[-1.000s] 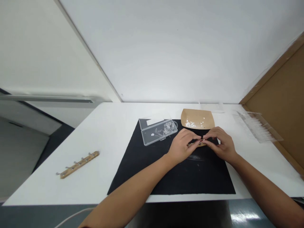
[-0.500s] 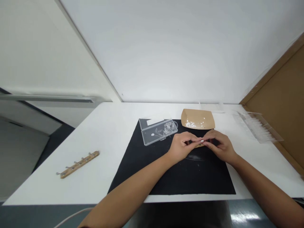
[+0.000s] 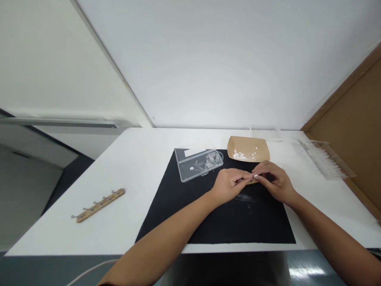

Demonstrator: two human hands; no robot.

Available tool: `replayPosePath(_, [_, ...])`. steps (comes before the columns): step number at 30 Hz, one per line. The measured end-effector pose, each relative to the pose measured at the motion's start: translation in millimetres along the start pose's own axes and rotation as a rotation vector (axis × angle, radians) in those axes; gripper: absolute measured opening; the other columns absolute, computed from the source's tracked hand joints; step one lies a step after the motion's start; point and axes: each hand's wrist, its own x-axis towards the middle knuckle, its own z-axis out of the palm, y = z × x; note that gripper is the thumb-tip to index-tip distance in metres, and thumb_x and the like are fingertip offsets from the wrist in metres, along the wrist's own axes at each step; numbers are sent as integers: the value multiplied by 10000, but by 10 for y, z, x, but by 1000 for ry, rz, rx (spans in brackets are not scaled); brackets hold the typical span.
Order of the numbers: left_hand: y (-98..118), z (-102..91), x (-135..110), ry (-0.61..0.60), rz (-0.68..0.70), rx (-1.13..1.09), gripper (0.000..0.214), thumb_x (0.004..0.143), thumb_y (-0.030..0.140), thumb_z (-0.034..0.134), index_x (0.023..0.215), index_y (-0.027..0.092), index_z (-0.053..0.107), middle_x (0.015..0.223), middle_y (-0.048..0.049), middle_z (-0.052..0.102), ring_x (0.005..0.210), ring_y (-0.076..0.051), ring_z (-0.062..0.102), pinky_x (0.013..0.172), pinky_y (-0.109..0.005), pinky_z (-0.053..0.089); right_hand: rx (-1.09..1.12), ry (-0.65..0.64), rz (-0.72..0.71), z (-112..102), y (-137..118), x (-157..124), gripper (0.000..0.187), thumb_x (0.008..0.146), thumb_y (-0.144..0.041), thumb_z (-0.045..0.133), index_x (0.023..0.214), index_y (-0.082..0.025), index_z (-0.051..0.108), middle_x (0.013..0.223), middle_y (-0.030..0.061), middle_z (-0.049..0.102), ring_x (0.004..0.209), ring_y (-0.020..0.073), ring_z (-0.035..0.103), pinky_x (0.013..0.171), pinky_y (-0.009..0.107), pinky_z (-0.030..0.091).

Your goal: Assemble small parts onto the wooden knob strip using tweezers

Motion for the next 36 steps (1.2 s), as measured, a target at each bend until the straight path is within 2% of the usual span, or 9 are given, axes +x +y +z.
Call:
replayPosePath(3, [2, 6, 9, 5, 44, 44, 169, 1010, 301, 682, 1016, 187, 807, 964, -51, 842, 828, -171, 799, 729, -262, 627, -84, 20, 11, 22, -17, -24, 131, 997, -205, 681, 1098, -276, 727, 1027, 49, 752, 890, 187, 705, 671, 307, 567])
replayPosePath(6, [20, 1, 33, 15, 92, 53, 158, 1014, 283, 670, 1008, 175, 786, 943, -66, 827, 813, -171, 760, 728, -288, 613, -149, 69, 42, 53, -52, -38, 110, 995, -222, 690, 1084, -274, 730, 1005, 42, 768, 837, 177, 710, 668, 305, 573])
replayPosePath(12, [31, -5, 75, 76, 164, 49, 73, 990, 221, 699, 990, 178, 759, 916, -63, 798, 834, -166, 712, 745, -309, 589, -115, 91, 81, 89, -97, -39, 98, 1005, -251, 677, 1087, -270, 727, 1103, 54, 787, 978, 201, 750, 699, 296, 614])
replayPosePath(16, [30, -1, 66, 84, 123, 25, 77, 980, 242, 712, 965, 178, 754, 920, -70, 785, 817, -163, 689, 676, -285, 570, -150, 72, 62, 68, -99, -37, 108, 1001, -249, 681, 1090, -277, 736, 1040, 37, 790, 896, 185, 747, 683, 291, 607])
replayPosePath(23, [64, 1, 32, 59, -76, -49, 139, 962, 305, 727, 1007, 180, 768, 927, -78, 745, 831, -162, 652, 500, -179, 505, -209, 63, 35, 38, -113, -28, 92, 998, -260, 686, 1068, -269, 745, 1022, 51, 781, 910, 197, 742, 695, 308, 611])
replayPosePath(28, [94, -8, 35, 61, -64, -75, 163, 966, 324, 727, 1013, 175, 774, 943, -82, 751, 832, -158, 667, 490, -163, 523, -153, 59, 38, 15, -76, -30, 91, 996, -284, 696, 1067, -279, 753, 996, 52, 775, 911, 209, 744, 756, 344, 633])
replayPosePath(36, [93, -21, 46, 73, -72, -92, 165, 972, 297, 715, 1023, 165, 801, 908, -90, 759, 780, -141, 682, 473, -154, 518, -6, 70, 87, 19, -67, -41, 33, 956, -273, 765, 986, -265, 775, 947, 39, 776, 864, 186, 745, 783, 328, 630])
